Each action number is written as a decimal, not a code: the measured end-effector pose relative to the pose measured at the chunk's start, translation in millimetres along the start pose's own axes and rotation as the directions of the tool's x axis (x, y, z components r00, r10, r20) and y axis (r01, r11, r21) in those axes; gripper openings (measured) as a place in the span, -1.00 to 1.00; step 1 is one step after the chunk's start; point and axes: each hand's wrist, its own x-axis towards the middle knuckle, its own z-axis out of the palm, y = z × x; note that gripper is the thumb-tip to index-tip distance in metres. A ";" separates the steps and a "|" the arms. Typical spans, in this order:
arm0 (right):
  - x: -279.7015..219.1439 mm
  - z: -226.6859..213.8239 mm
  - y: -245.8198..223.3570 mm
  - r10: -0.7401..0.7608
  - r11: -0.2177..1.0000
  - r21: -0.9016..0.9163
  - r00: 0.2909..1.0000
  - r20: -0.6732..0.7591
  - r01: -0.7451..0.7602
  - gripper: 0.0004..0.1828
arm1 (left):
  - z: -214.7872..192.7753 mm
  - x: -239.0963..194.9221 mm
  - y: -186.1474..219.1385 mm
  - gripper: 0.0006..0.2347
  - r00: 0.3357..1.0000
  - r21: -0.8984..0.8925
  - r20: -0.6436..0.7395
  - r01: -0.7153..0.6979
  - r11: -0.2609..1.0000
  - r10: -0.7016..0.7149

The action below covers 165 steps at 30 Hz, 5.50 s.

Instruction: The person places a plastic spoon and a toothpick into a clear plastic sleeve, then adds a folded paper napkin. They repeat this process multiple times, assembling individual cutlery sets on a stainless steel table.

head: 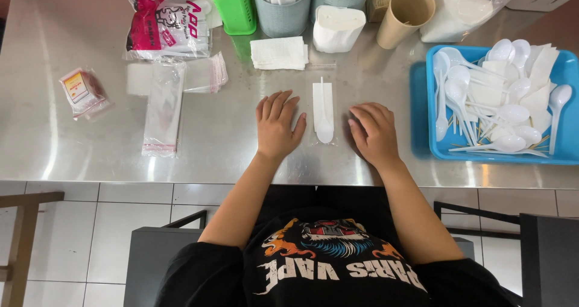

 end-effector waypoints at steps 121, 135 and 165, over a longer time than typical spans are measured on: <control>-125.2 -233.1 292.9 0.266 0.596 -0.697 0.721 0.640 0.398 -0.56 | 9.3 0.1 7.4 -0.93 0.984 -0.147 0.090 -0.141 0.979 0.155; -108.2 -251.6 247.3 0.286 0.949 -0.192 0.939 0.189 -0.250 -0.82 | 8.7 1.8 7.6 -0.92 0.981 -0.173 0.069 -0.170 0.970 0.184; 24.6 -86.0 -7.9 0.512 0.300 0.910 0.853 0.099 -0.286 -0.91 | -8.8 12.3 38.1 -0.49 0.836 -0.015 0.409 0.406 0.914 -0.365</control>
